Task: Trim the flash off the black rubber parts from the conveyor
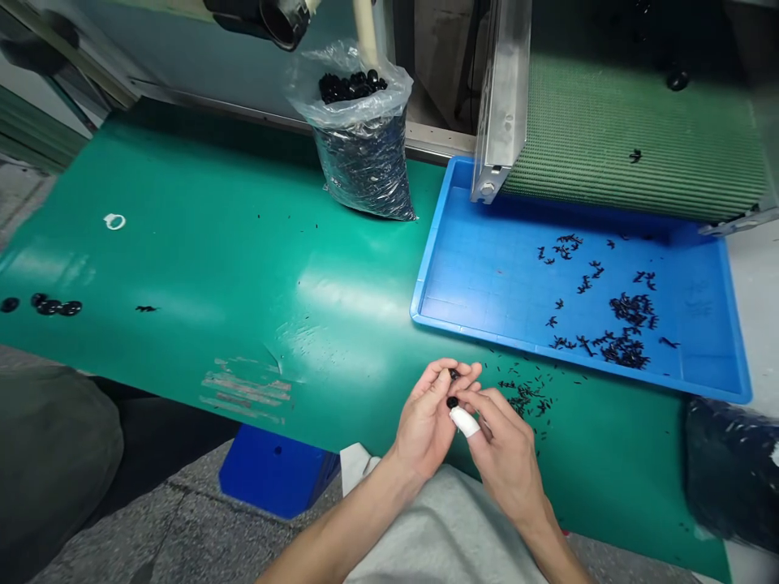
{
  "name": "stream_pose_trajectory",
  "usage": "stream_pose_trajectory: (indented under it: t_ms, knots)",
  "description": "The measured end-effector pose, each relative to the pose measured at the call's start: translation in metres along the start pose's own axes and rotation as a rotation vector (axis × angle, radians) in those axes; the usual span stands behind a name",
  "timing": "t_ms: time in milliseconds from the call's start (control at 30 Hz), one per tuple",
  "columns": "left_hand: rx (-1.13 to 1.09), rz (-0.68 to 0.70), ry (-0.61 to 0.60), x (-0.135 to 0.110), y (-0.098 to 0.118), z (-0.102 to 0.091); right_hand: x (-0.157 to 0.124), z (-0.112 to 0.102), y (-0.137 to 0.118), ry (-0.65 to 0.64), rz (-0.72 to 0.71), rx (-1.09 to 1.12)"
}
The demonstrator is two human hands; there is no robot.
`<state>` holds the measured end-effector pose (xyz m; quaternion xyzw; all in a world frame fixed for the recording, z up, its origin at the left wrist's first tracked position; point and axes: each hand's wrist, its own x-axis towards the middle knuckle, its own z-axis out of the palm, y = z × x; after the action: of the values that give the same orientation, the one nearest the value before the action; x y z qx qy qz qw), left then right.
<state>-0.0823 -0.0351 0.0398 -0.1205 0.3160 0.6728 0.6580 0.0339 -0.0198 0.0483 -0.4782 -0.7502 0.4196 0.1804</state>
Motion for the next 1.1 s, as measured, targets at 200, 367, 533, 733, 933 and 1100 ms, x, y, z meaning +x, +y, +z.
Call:
stream_pose_trajectory:
  t_ms: [200, 367, 533, 733, 933, 1100]
  knots:
    - [-0.055, -0.064, 0.023, 0.003, -0.003, -0.004, -0.004, -0.001, 0.005, -0.015, -0.060, 0.036]
    - [-0.039, -0.078, 0.038, 0.006, -0.005, -0.004, -0.003, -0.001, 0.007, -0.015, -0.044, 0.052]
    - [-0.026, -0.082, 0.027, 0.004, -0.004, 0.002, -0.003, -0.002, 0.008, 0.001, -0.022, 0.058]
    - [-0.039, -0.100, 0.043, 0.005, -0.006, 0.003, -0.003, -0.003, 0.009, 0.025, -0.015, 0.058]
    - [-0.065, -0.111, 0.034, 0.007, -0.007, 0.005, -0.001, -0.006, 0.009, 0.041, -0.020, 0.087]
    - [-0.066, -0.123, 0.053, 0.009, -0.008, 0.005, 0.001, -0.007, 0.011, 0.035, -0.001, 0.099]
